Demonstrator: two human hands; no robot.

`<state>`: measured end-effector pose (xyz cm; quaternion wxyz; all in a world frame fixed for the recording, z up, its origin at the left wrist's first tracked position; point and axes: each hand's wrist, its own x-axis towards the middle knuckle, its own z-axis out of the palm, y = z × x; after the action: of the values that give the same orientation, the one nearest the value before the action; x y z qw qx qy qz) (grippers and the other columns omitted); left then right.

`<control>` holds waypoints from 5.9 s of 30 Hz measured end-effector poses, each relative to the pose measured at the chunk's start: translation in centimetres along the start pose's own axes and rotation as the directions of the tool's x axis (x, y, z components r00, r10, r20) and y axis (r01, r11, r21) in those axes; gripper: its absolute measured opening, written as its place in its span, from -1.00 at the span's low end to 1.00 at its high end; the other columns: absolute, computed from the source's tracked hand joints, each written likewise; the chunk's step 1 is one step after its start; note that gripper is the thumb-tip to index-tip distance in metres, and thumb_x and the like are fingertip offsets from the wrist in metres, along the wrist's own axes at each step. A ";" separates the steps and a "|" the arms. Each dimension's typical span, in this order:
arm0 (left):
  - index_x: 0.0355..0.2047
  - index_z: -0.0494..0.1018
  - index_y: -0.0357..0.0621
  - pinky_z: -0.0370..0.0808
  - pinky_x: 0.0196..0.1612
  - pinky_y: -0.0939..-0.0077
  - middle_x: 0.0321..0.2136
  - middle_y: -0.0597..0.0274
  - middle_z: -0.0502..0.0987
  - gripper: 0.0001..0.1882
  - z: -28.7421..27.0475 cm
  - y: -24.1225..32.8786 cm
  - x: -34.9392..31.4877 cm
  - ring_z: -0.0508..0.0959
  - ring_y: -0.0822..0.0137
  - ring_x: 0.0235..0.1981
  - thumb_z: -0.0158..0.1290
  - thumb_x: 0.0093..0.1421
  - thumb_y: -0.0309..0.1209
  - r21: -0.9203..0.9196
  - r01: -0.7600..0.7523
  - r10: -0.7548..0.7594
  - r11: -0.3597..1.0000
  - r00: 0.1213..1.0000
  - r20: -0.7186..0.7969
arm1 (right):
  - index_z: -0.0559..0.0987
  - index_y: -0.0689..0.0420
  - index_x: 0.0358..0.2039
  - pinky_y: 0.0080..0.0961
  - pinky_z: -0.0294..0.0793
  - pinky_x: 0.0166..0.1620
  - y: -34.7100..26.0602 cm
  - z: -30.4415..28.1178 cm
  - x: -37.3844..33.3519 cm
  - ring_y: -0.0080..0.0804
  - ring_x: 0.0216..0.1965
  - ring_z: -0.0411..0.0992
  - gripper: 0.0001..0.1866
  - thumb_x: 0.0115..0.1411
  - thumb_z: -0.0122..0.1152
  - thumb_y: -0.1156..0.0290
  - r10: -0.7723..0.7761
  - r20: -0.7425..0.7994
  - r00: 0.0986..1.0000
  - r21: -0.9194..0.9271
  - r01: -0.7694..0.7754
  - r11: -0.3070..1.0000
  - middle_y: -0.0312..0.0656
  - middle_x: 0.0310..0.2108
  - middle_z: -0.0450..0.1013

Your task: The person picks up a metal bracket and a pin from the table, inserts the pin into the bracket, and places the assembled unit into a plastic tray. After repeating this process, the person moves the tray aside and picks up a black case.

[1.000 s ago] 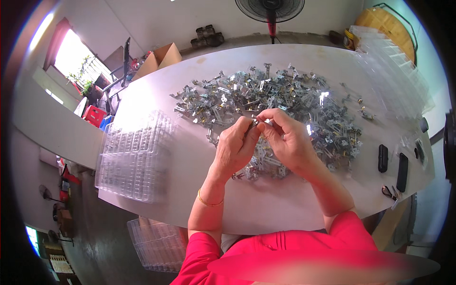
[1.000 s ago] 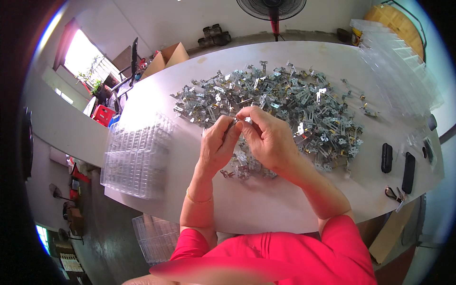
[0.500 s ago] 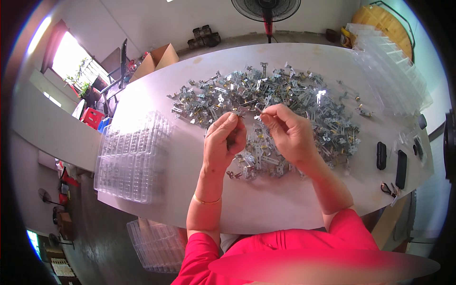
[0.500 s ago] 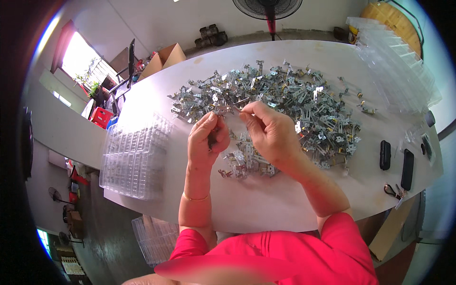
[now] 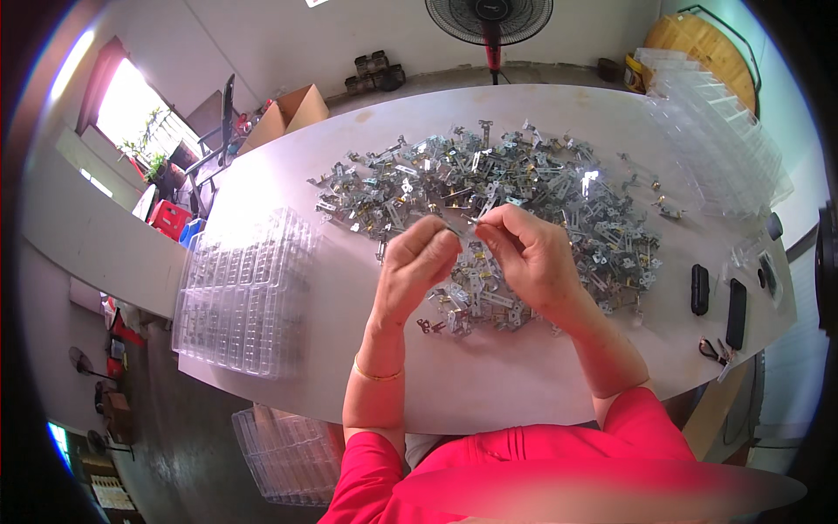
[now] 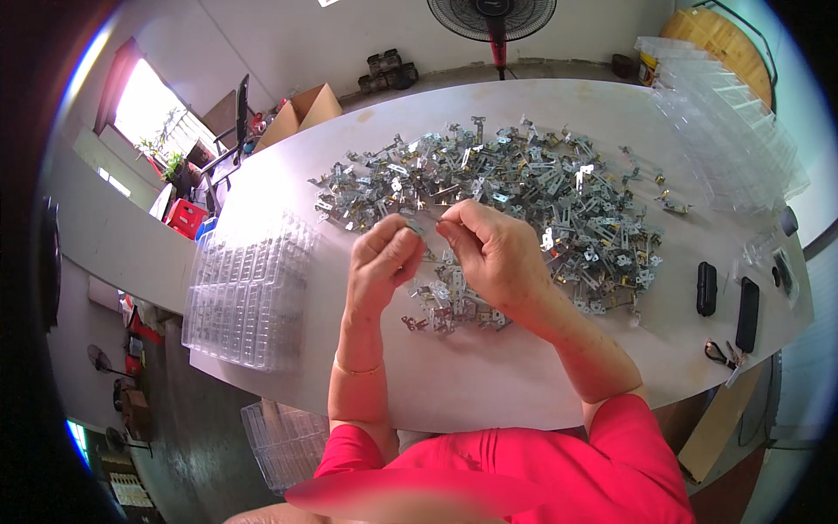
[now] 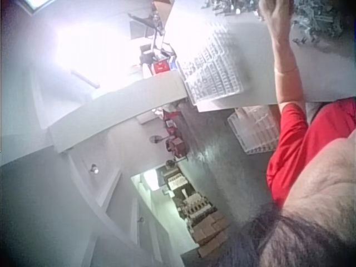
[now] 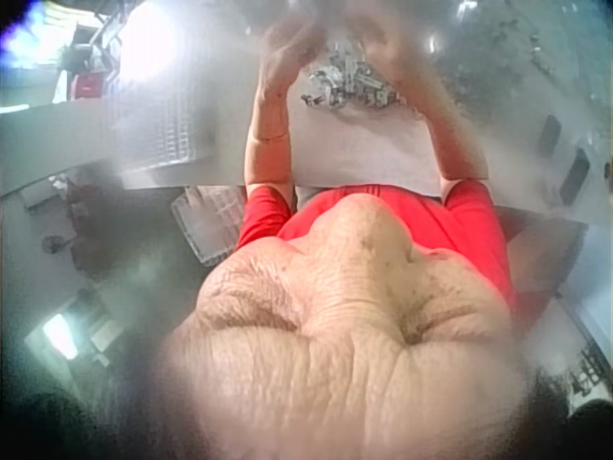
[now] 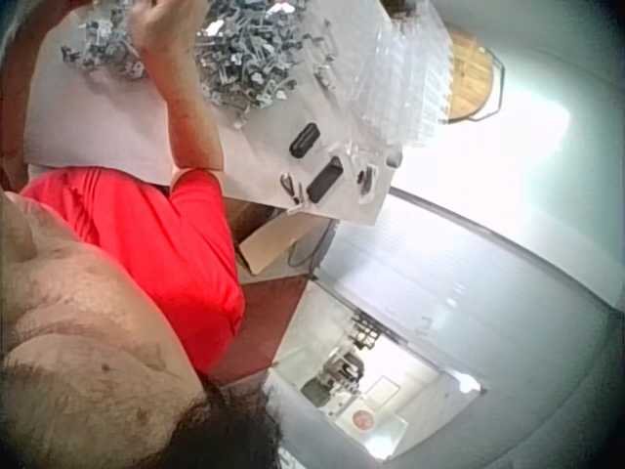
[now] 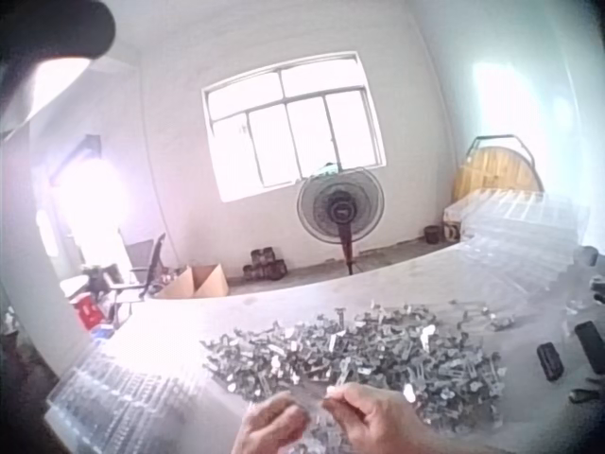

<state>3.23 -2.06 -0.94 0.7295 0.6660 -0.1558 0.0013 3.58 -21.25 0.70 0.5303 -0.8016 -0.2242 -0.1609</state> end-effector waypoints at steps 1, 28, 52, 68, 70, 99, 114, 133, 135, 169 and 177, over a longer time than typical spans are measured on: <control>-0.36 0.43 -0.19 0.07 -0.63 0.68 -0.61 0.39 0.37 -0.75 0.2 0.1 -0.1 0.22 0.62 -0.67 -0.02 0.42 -0.30 -0.001 0.000 0.000 1.000 1.000 0.000 | 0.53 0.16 -0.25 -0.43 0.43 -0.44 0.0 0.0 0.0 -0.32 -0.54 0.49 -0.94 0.28 0.22 0.51 0.003 0.024 1.000 0.006 -0.003 1.000 -0.11 -0.52 0.51; -0.47 0.37 -0.22 0.35 -0.57 0.35 -0.64 0.11 0.40 -0.77 1.8 -0.2 0.0 0.44 0.18 -0.68 0.18 0.24 -0.42 0.717 -0.245 0.361 0.653 0.932 -0.011 | 0.54 0.19 -0.19 -0.67 0.49 -0.19 1.8 0.4 0.6 -0.73 -0.32 0.41 -0.90 0.39 0.14 0.43 0.156 0.180 0.971 0.480 -0.225 0.848 -0.39 -0.38 0.49; -0.20 0.51 -0.30 0.47 -0.45 0.67 -0.51 0.36 0.55 -0.84 1.5 -0.7 0.2 0.49 0.62 -0.51 0.16 0.27 -0.47 0.518 -0.162 0.273 0.840 0.951 -0.146 | 0.55 0.14 -0.29 -0.43 0.40 -0.49 0.7 0.2 0.3 -0.30 -0.61 0.45 -0.93 0.24 0.25 0.47 -0.035 -0.102 0.994 -0.033 0.032 0.999 -0.13 -0.57 0.46; -0.17 0.47 -0.27 0.50 -0.43 0.46 -0.45 0.11 0.54 -0.82 1.3 -1.8 0.5 0.53 0.35 -0.54 0.16 0.23 -0.51 0.710 -0.258 0.431 0.655 0.900 -0.071 | 0.52 0.14 -0.31 -0.25 0.42 -0.42 0.4 0.6 0.3 0.01 -0.48 0.47 -0.95 0.28 0.19 0.46 -0.093 0.024 0.995 -0.161 0.095 0.982 -0.02 -0.50 0.48; -0.19 0.47 -0.26 0.46 -0.44 0.47 -0.48 0.11 0.50 -0.84 1.3 -1.7 0.5 0.48 0.33 -0.56 0.15 0.23 -0.52 0.692 -0.267 0.450 0.671 0.888 -0.094 | 0.53 0.13 -0.27 -0.32 0.41 -0.44 0.3 0.1 0.4 -0.21 -0.54 0.50 -0.93 0.29 0.21 0.44 -0.037 0.020 0.999 -0.207 0.040 0.977 -0.11 -0.57 0.46; -0.23 0.40 -0.21 0.49 -0.26 0.26 -0.41 0.08 0.52 -0.76 2.2 -0.8 0.4 0.58 0.08 -0.36 0.21 0.16 -0.45 0.578 -0.497 0.568 0.647 0.820 0.069 | 0.55 0.23 -0.09 -0.63 0.54 -0.17 2.7 -1.5 0.8 -0.62 -0.27 0.47 -0.85 0.41 0.08 0.48 0.025 -0.143 0.989 0.251 0.011 0.968 -0.28 -0.20 0.53; -0.23 0.48 -0.29 0.50 -0.19 0.58 -0.41 0.28 0.59 -0.85 -6.6 3.9 -1.3 0.56 0.49 -0.31 0.16 0.27 -0.46 0.496 -0.136 0.398 0.858 0.786 -0.473 | 0.58 0.18 -0.26 -0.34 0.55 -0.31 -2.7 7.8 -7.0 -0.14 -0.37 0.56 -0.89 0.18 0.26 0.58 -0.384 0.508 0.771 0.381 0.198 0.903 -0.08 -0.34 0.55; -0.32 0.61 -0.17 0.52 -0.14 0.21 -0.40 0.00 0.65 -0.72 -38.6 5.8 -10.8 0.65 0.04 -0.29 0.22 0.15 -0.19 0.604 0.740 0.360 0.294 0.500 -0.788 | 0.49 0.11 -0.34 -0.23 0.51 -0.37 -1.6 19.8 -19.0 -0.14 -0.33 0.50 -0.80 0.02 0.29 0.42 -0.680 0.678 0.278 0.690 0.077 0.720 -0.17 -0.42 0.42; -0.35 0.60 -0.17 0.52 -0.12 0.22 -0.39 -0.01 0.65 -0.73 -39.4 5.3 -10.1 0.65 0.03 -0.27 0.22 0.14 -0.20 0.580 0.783 0.348 0.226 0.491 -0.798 | 0.52 0.09 -0.22 -0.27 0.55 -0.27 -0.9 20.2 -18.8 -0.20 -0.24 0.50 -0.84 0.20 0.24 0.36 -0.645 0.743 0.180 0.655 0.007 0.756 -0.18 -0.34 0.43; -0.28 0.58 -0.21 0.53 -0.15 0.05 -0.37 -0.11 0.61 -0.72 -36.0 5.1 -7.9 0.62 -0.11 -0.28 0.12 0.20 -0.22 0.773 0.604 0.408 -0.194 0.766 -0.496 | 0.51 0.09 -0.23 -0.25 0.50 -0.20 0.4 21.3 -20.5 -0.14 -0.24 0.48 -0.82 0.21 0.23 0.33 -0.690 0.673 0.267 0.731 -0.098 0.675 -0.14 -0.36 0.41; -0.32 0.50 -0.24 0.49 -0.21 0.28 -0.39 0.08 0.54 -0.90 -11.4 5.3 -10.3 0.56 0.13 -0.33 0.18 0.14 -0.55 0.936 0.083 0.347 0.343 0.915 -0.208 | 0.46 0.13 -0.42 -0.21 0.53 -0.29 -0.9 21.0 -19.2 -0.12 -0.32 0.52 -0.82 0.17 0.17 0.30 -0.772 0.592 0.233 0.711 0.301 0.636 -0.15 -0.43 0.46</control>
<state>-5.06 11.76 1.14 0.2331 0.9316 -0.0405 0.2759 -12.78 -5.23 -16.19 0.4133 -0.4789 -0.7604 0.1471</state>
